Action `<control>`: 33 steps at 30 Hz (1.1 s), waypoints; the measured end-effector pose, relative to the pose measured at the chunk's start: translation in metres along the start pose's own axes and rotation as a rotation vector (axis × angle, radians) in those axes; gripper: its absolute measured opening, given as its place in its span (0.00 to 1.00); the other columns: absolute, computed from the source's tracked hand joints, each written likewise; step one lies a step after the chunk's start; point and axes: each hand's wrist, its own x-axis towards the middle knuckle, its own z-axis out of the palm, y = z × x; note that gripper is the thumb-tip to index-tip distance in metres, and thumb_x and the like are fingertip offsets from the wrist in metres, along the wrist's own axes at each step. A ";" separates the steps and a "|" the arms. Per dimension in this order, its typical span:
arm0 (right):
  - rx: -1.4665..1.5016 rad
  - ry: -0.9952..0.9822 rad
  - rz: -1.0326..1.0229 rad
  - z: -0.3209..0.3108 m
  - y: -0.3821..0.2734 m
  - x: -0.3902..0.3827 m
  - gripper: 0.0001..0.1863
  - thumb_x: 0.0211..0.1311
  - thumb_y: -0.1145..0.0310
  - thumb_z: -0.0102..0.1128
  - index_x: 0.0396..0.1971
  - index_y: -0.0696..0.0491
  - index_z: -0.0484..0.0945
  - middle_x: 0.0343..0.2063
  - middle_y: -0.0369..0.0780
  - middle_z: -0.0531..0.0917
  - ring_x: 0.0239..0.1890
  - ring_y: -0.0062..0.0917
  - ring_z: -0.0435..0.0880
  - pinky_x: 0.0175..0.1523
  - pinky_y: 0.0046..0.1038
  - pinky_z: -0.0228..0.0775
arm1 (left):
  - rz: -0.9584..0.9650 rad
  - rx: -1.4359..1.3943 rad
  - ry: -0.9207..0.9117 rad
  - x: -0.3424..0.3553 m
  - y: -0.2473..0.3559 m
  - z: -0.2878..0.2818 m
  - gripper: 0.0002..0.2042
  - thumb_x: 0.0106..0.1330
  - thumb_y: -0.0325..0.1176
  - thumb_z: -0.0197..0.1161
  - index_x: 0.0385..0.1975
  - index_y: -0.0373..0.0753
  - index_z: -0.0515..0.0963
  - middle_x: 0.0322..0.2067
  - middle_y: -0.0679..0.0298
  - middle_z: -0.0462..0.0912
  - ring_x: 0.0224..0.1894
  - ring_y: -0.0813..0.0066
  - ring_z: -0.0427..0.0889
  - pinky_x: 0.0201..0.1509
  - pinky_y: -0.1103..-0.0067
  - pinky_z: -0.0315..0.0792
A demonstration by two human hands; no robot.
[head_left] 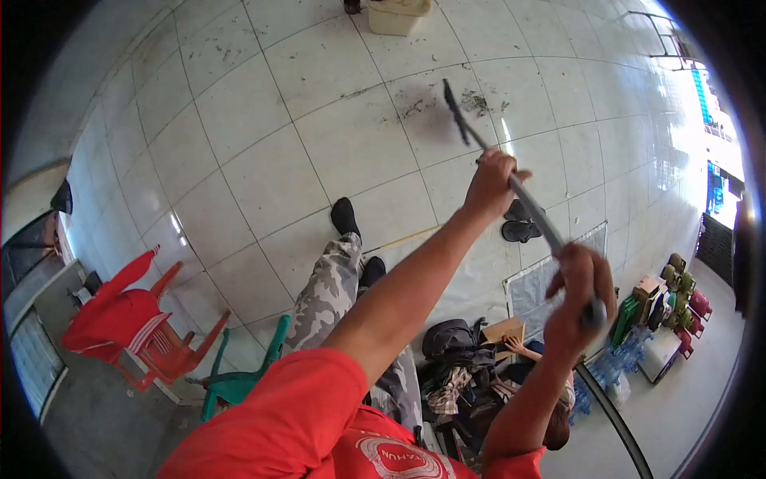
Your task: The recorder sweeps a tiled indoor floor with a broom, moving chairs and buckets to clean the area.
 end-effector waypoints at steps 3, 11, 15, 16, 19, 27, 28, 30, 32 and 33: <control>0.193 0.010 0.144 -0.030 -0.024 -0.030 0.13 0.59 0.67 0.49 0.23 0.61 0.74 0.23 0.42 0.76 0.13 0.16 0.68 0.17 0.17 0.57 | 0.001 0.123 -0.084 -0.023 0.038 -0.050 0.15 0.55 0.37 0.64 0.23 0.33 0.67 0.24 0.53 0.71 0.37 0.50 0.72 0.54 0.62 0.64; 0.403 -0.276 0.619 0.051 -0.020 -0.027 0.16 0.66 0.65 0.47 0.25 0.62 0.75 0.21 0.39 0.78 0.15 0.14 0.69 0.20 0.16 0.59 | -0.346 0.436 -0.207 -0.066 -0.014 -0.187 0.11 0.57 0.33 0.60 0.19 0.34 0.68 0.25 0.51 0.72 0.36 0.48 0.70 0.54 0.62 0.62; 0.510 -0.282 0.547 0.109 0.013 0.011 0.14 0.66 0.66 0.47 0.26 0.60 0.75 0.23 0.36 0.79 0.17 0.11 0.68 0.21 0.15 0.58 | -0.252 0.510 -0.039 -0.053 -0.097 -0.177 0.13 0.57 0.33 0.60 0.17 0.34 0.67 0.23 0.50 0.71 0.34 0.47 0.70 0.44 0.61 0.63; 0.498 -0.304 0.494 0.112 0.016 0.024 0.14 0.66 0.66 0.47 0.26 0.59 0.75 0.24 0.36 0.79 0.17 0.10 0.67 0.22 0.15 0.58 | -0.170 0.490 0.032 -0.039 -0.106 -0.166 0.13 0.57 0.33 0.60 0.17 0.35 0.66 0.23 0.50 0.70 0.33 0.47 0.69 0.41 0.61 0.62; 0.384 -0.229 0.299 0.087 0.000 0.081 0.14 0.65 0.66 0.47 0.24 0.58 0.75 0.24 0.34 0.78 0.17 0.09 0.65 0.21 0.14 0.55 | -0.188 0.257 0.110 0.023 -0.092 -0.092 0.13 0.56 0.31 0.59 0.14 0.34 0.64 0.20 0.52 0.69 0.32 0.48 0.69 0.39 0.63 0.62; 0.164 -0.120 0.062 0.032 0.003 0.187 0.13 0.63 0.70 0.46 0.22 0.60 0.73 0.24 0.37 0.79 0.15 0.11 0.67 0.20 0.15 0.56 | -0.018 -0.039 0.053 0.158 -0.056 0.056 0.16 0.57 0.33 0.60 0.14 0.32 0.64 0.19 0.50 0.70 0.30 0.49 0.70 0.35 0.64 0.63; 0.103 -0.103 0.028 0.028 0.006 0.191 0.13 0.63 0.70 0.46 0.22 0.60 0.73 0.23 0.37 0.79 0.15 0.12 0.67 0.20 0.15 0.56 | -0.012 -0.040 0.047 0.165 -0.051 0.063 0.16 0.57 0.33 0.60 0.14 0.32 0.64 0.19 0.50 0.70 0.30 0.49 0.70 0.35 0.64 0.63; 0.091 -0.044 -0.004 0.016 0.011 0.195 0.12 0.62 0.71 0.46 0.22 0.62 0.73 0.23 0.38 0.78 0.14 0.13 0.68 0.19 0.16 0.58 | -0.079 -0.076 -0.061 0.172 -0.034 0.071 0.16 0.57 0.34 0.62 0.16 0.32 0.66 0.22 0.50 0.70 0.30 0.50 0.70 0.35 0.65 0.64; 0.068 0.007 0.053 -0.010 0.000 0.194 0.12 0.59 0.71 0.46 0.22 0.63 0.72 0.24 0.43 0.78 0.15 0.16 0.71 0.20 0.17 0.61 | -0.024 -0.007 -0.079 0.169 -0.013 0.066 0.15 0.56 0.34 0.63 0.19 0.32 0.65 0.23 0.50 0.70 0.33 0.49 0.70 0.39 0.66 0.66; 0.088 0.024 0.046 -0.026 0.004 0.189 0.13 0.59 0.70 0.45 0.18 0.62 0.70 0.23 0.45 0.77 0.15 0.18 0.71 0.20 0.18 0.61 | 0.015 0.021 -0.063 0.166 0.003 0.058 0.15 0.56 0.34 0.64 0.19 0.33 0.65 0.23 0.50 0.70 0.35 0.49 0.71 0.41 0.66 0.66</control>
